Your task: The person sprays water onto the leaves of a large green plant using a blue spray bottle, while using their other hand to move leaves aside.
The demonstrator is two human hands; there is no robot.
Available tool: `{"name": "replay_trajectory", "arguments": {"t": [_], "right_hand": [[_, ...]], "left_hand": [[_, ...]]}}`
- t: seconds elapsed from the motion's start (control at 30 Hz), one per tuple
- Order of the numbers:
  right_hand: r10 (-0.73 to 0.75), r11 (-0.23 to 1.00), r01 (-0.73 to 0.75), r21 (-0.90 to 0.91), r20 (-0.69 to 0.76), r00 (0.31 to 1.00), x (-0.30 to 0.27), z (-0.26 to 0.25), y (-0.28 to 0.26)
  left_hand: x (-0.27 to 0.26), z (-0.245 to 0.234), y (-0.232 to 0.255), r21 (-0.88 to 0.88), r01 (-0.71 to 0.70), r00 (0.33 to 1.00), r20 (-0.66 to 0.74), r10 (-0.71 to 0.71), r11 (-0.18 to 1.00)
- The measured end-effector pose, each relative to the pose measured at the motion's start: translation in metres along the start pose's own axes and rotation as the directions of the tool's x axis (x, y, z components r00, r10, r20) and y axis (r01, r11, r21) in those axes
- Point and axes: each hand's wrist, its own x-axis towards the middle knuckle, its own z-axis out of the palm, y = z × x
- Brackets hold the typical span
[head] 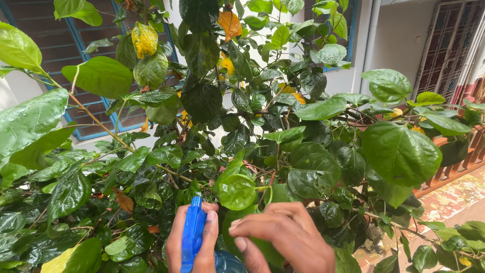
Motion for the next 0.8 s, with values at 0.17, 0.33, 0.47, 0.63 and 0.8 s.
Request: {"name": "replay_trajectory", "arguments": {"t": [0.17, 0.33, 0.47, 0.63, 0.8], "right_hand": [[0.146, 0.957, -0.241, 0.165, 0.446, 0.883, -0.004, 0.009, 0.010], [-0.155, 0.938, 0.037, 0.344, 0.321, 0.934, -0.005, 0.020, 0.015], [-0.024, 0.965, -0.079, 0.252, 0.380, 0.925, -0.023, 0.034, 0.021], [0.386, 0.868, -0.478, 0.133, 0.423, 0.820, -0.053, 0.062, 0.035], [0.242, 0.722, -0.477, 0.501, 0.462, 0.853, -0.073, 0.070, 0.077]], "left_hand": [[-0.005, -0.004, 0.008, -0.086, -0.116, 0.992, 0.039, 0.120, 0.989], [-0.012, -0.008, 0.015, -0.134, -0.161, 0.984, 0.058, 0.170, 0.978], [-0.019, 0.000, 0.023, 0.013, -0.088, 0.995, 0.045, 0.087, 0.996], [-0.035, 0.011, 0.030, 0.079, -0.119, 0.993, 0.031, 0.117, 0.990], [-0.048, 0.019, 0.035, 0.364, -0.252, 0.967, 0.060, 0.248, 0.897]]}}
